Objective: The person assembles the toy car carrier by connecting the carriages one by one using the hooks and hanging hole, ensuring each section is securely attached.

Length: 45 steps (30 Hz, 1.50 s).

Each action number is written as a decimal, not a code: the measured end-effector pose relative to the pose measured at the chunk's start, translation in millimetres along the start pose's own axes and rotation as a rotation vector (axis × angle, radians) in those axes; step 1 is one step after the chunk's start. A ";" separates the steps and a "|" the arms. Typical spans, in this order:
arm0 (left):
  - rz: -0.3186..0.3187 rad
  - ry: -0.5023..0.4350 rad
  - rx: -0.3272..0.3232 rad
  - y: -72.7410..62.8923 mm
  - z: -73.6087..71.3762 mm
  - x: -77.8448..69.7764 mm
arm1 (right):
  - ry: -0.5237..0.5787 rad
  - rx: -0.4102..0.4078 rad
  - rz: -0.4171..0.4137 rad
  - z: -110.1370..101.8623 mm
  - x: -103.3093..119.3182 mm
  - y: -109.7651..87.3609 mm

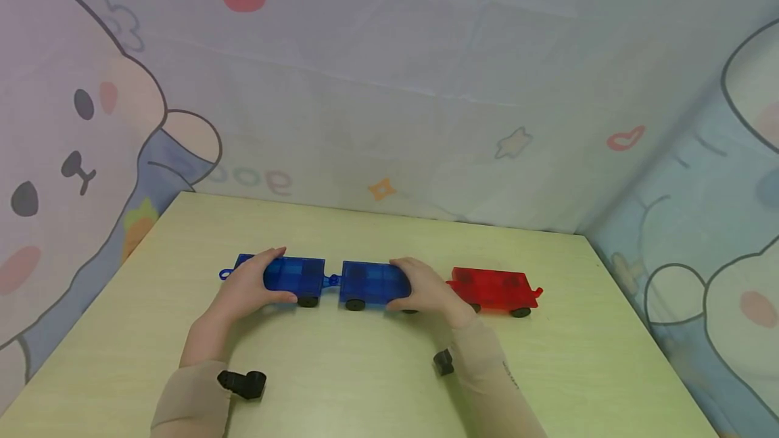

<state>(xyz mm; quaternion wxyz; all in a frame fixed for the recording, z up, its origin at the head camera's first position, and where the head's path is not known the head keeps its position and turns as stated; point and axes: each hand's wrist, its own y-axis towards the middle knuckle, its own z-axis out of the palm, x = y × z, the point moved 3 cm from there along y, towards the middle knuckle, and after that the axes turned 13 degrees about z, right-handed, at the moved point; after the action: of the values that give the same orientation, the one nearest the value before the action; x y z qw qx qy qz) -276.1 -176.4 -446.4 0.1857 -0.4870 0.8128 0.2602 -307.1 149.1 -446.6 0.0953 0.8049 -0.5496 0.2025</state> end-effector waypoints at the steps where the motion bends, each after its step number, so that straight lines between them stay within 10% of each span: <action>1: -0.002 0.002 0.004 -0.1 -1.0 -0.5 | -0.002 -0.005 -0.007 -0.5 0.7 -0.1; 23: 0.111 -0.091 -0.031 11.6 -8.4 -42.8 | 0.129 -0.136 0.097 -52.2 -22.8 -43.2; 45: 0.103 -0.167 0.037 74.0 68.8 -113.8 | 0.166 -0.153 0.234 -80.7 -115.3 -71.8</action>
<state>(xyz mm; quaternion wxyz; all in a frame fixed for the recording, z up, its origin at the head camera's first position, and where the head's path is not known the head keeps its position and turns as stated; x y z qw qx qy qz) -286.5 -26.9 -420.0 0.2483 -0.4176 0.8231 0.2940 -294.9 304.1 -418.7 0.1774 0.7063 -0.6436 0.2355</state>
